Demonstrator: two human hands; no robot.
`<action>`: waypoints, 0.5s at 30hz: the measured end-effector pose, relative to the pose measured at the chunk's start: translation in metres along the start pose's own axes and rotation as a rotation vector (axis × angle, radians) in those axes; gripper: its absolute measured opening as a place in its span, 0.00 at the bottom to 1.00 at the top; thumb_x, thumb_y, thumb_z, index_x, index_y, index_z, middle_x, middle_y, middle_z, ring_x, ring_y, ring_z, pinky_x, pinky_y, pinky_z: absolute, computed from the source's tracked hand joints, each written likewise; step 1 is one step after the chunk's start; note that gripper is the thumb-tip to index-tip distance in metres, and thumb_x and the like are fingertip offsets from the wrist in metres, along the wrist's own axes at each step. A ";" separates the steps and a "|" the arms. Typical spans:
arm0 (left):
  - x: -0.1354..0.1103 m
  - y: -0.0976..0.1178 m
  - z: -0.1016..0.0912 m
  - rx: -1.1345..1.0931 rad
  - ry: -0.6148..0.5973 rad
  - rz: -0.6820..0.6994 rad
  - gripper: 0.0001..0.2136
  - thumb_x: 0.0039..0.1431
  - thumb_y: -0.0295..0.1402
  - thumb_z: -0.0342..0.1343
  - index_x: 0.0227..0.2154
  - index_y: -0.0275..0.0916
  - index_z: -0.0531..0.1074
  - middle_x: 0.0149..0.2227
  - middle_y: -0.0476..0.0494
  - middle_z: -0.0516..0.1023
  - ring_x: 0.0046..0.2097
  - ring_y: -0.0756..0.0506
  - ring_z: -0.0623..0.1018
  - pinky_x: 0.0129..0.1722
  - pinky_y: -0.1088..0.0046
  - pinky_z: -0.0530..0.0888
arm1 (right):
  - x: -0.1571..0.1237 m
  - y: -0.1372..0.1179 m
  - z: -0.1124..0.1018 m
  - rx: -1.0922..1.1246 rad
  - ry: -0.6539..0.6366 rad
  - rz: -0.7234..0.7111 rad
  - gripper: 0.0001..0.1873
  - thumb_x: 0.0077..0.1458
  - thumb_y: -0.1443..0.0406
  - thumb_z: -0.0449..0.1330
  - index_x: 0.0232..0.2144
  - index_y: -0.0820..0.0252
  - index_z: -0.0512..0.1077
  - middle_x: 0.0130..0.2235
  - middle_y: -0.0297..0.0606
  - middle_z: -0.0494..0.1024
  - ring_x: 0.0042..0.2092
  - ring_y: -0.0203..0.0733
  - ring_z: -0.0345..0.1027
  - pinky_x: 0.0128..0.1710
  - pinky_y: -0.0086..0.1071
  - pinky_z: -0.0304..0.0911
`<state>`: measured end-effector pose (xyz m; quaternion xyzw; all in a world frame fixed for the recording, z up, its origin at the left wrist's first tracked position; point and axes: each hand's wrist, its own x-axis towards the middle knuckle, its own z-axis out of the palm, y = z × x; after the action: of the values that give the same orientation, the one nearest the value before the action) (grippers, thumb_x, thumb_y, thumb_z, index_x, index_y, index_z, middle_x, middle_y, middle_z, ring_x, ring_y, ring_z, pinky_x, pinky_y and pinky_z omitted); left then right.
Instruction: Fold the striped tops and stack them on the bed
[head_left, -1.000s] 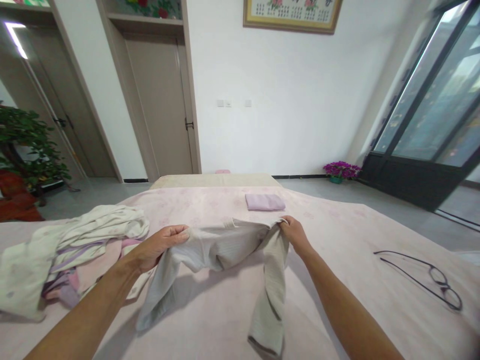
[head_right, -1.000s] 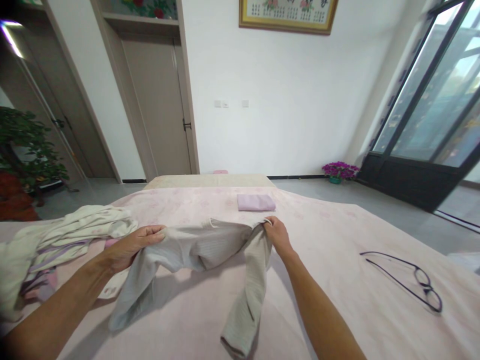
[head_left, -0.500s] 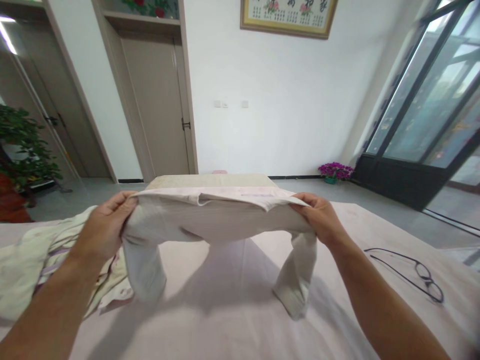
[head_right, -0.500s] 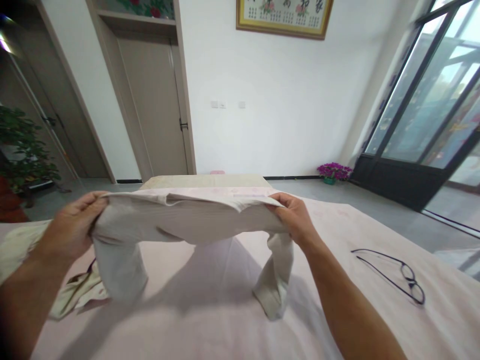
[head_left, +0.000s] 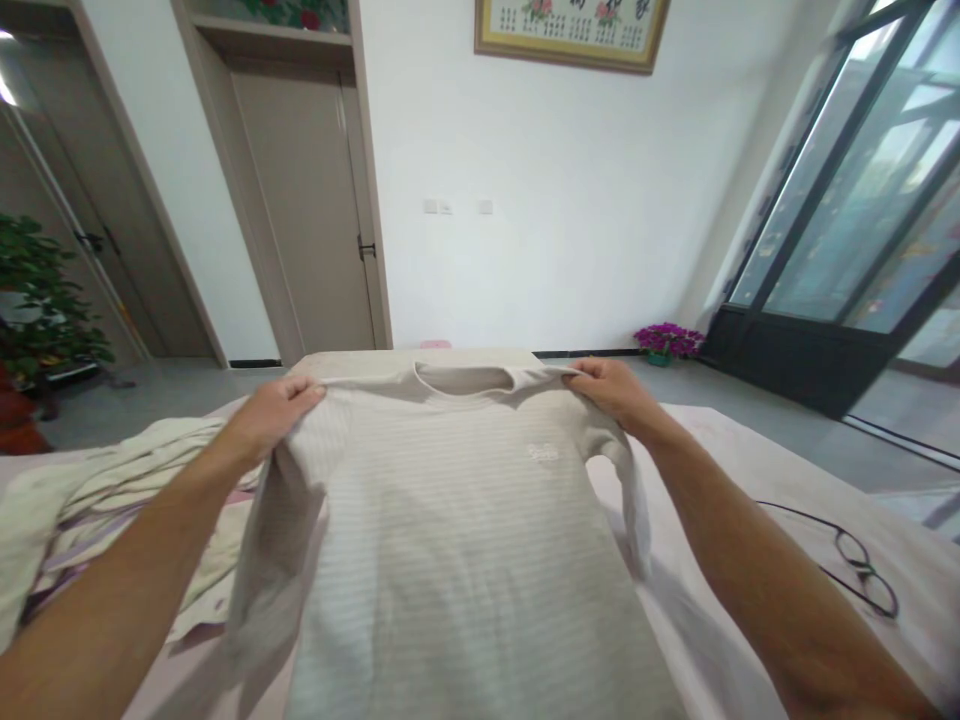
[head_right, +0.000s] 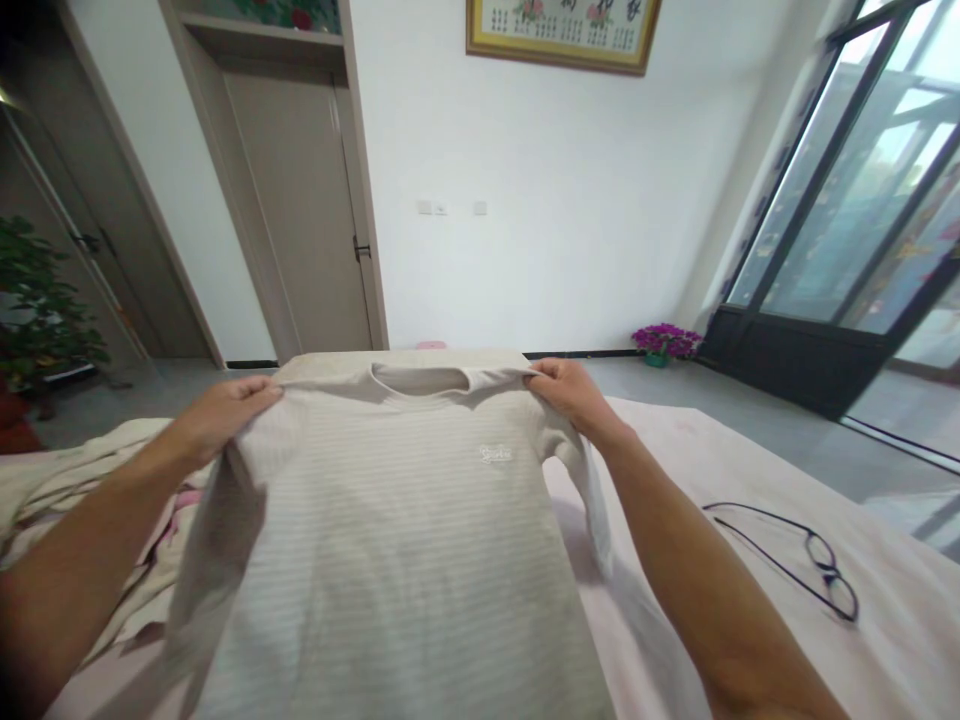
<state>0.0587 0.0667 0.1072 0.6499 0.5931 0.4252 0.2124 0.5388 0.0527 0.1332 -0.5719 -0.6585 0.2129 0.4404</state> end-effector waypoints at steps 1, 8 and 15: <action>0.006 -0.019 0.019 0.162 -0.049 -0.005 0.18 0.57 0.46 0.49 0.31 0.34 0.73 0.26 0.50 0.75 0.30 0.50 0.70 0.30 0.78 0.65 | 0.006 0.018 0.015 -0.074 -0.035 0.034 0.17 0.49 0.53 0.60 0.31 0.61 0.78 0.25 0.34 0.76 0.26 0.36 0.63 0.25 0.27 0.54; 0.021 -0.116 0.099 0.490 -0.131 -0.163 0.11 0.56 0.39 0.50 0.27 0.40 0.74 0.31 0.44 0.79 0.35 0.43 0.76 0.32 0.74 0.64 | 0.027 0.110 0.094 -0.579 -0.217 0.196 0.14 0.52 0.54 0.61 0.25 0.58 0.77 0.27 0.36 0.78 0.32 0.39 0.69 0.30 0.28 0.54; 0.044 -0.132 0.118 0.685 -0.158 -0.190 0.16 0.63 0.41 0.44 0.36 0.41 0.76 0.39 0.36 0.80 0.41 0.36 0.78 0.37 0.65 0.69 | 0.054 0.148 0.119 -0.589 -0.178 0.277 0.15 0.51 0.53 0.64 0.25 0.58 0.76 0.33 0.42 0.79 0.41 0.46 0.72 0.37 0.31 0.59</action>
<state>0.0729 0.1628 -0.0471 0.6560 0.7408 0.1289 0.0662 0.5264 0.1678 -0.0267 -0.7380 -0.6435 0.1204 0.1637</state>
